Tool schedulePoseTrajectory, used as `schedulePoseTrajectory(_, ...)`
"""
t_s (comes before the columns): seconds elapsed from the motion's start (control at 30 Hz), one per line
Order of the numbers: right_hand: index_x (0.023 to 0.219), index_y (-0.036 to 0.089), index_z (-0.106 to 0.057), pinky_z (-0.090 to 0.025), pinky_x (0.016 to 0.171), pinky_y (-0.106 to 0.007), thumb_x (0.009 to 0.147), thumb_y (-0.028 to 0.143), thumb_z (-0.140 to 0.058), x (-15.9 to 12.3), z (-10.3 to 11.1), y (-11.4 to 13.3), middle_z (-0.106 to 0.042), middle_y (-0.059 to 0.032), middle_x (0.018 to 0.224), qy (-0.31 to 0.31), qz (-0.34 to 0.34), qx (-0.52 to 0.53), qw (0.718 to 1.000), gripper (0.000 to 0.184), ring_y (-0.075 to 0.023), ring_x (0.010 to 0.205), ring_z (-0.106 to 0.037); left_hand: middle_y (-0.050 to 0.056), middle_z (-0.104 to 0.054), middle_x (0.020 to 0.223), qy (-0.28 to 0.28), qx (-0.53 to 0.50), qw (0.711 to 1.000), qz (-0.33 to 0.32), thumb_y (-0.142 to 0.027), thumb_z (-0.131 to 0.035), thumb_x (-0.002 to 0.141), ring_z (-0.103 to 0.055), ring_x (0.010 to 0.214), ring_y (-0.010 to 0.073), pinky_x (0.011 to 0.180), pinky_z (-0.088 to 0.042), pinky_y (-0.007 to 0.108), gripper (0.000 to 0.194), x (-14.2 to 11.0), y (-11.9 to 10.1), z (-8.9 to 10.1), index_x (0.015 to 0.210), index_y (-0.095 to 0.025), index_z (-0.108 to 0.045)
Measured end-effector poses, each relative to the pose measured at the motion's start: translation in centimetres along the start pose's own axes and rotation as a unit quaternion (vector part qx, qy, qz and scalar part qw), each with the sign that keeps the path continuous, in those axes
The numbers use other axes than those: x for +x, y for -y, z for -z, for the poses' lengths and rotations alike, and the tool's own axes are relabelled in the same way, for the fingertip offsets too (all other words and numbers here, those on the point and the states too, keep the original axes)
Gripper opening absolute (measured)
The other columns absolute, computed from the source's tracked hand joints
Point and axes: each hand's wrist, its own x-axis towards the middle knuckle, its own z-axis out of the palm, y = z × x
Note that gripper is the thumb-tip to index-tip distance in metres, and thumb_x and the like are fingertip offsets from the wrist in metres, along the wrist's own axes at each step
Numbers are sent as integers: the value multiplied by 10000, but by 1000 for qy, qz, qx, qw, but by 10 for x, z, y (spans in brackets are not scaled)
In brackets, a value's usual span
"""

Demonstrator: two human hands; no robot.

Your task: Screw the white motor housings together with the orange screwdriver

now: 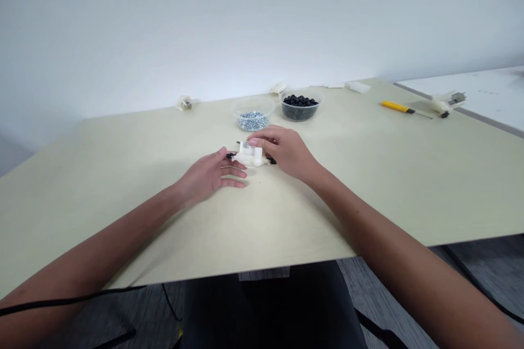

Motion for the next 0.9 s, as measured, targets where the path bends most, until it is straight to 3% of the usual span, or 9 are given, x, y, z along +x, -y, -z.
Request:
schedulePoseTrajectory(0.27,905,184,-753,-400,525,-257,840,462,-640,0,-11,2,-603,-6,647,16,-57,74,995,306,-106,557,-501,139,-633,1226,28,-82,996,-4,-384,-639,891,-653,1097,283,971,-525,508,296,-3,8,-13,1058,-140,-644)
schedulePoseTrajectory(0.4,955,178,-729,-492,662,-293,869,506,-590,1,-14,1,-695,-45,822,49,-52,92,993,366,-139,670,-612,101,-651,1123,-2,-104,994,-46,-312,-626,897,-665,988,223,947,-531,455,234,-3,9,-18,1067,-151,-629)
schedulePoseTrajectory(0.47,1004,196,-724,-508,763,-334,910,549,-500,0,-11,-4,-708,-69,949,43,-19,45,998,429,-177,799,-646,82,-641,1107,-43,-99,993,-50,-267,-596,897,-653,940,202,860,-548,405,219,-1,8,-18,1099,-183,-605)
schedulePoseTrajectory(0.57,1150,200,-683,-449,931,-449,875,564,-541,-1,-4,-18,-652,-129,1145,-12,36,-171,985,478,-293,1079,-582,51,-622,1111,-97,-44,992,-71,-264,-539,903,-618,875,173,718,-515,307,288,3,4,-9,1189,-256,-573)
schedulePoseTrajectory(0.6,1188,184,-661,-426,948,-495,815,579,-609,-2,-1,-23,-621,-161,1183,-13,27,-244,969,545,-345,1131,-542,42,-620,1098,-108,-5,990,-85,-286,-522,911,-603,849,162,682,-487,277,315,5,2,-4,1222,-280,-570)
schedulePoseTrajectory(0.67,1143,183,-665,-435,902,-526,729,616,-671,-2,3,-33,-611,-175,1144,50,-45,-326,943,600,-394,1115,-529,25,-620,1032,-135,79,982,-105,-333,-485,924,-563,782,143,640,-429,242,348,9,-2,8,1258,-314,-582)
schedulePoseTrajectory(0.8,1096,198,-656,-474,839,-427,826,561,-545,0,13,-45,-625,-119,1090,106,-102,-325,934,465,-293,998,-593,18,-620,996,-198,205,948,-142,-352,-452,923,-540,792,151,678,-399,243,336,15,-9,33,1205,-313,-631)
schedulePoseTrajectory(0.9,1167,200,-635,-487,830,-416,779,594,-597,-6,24,-47,-617,-120,1126,101,-103,-325,935,554,-282,986,-606,38,-611,1064,-219,262,925,-169,-358,-455,919,-561,937,182,754,-419,260,352,20,-10,45,1237,-306,-595)
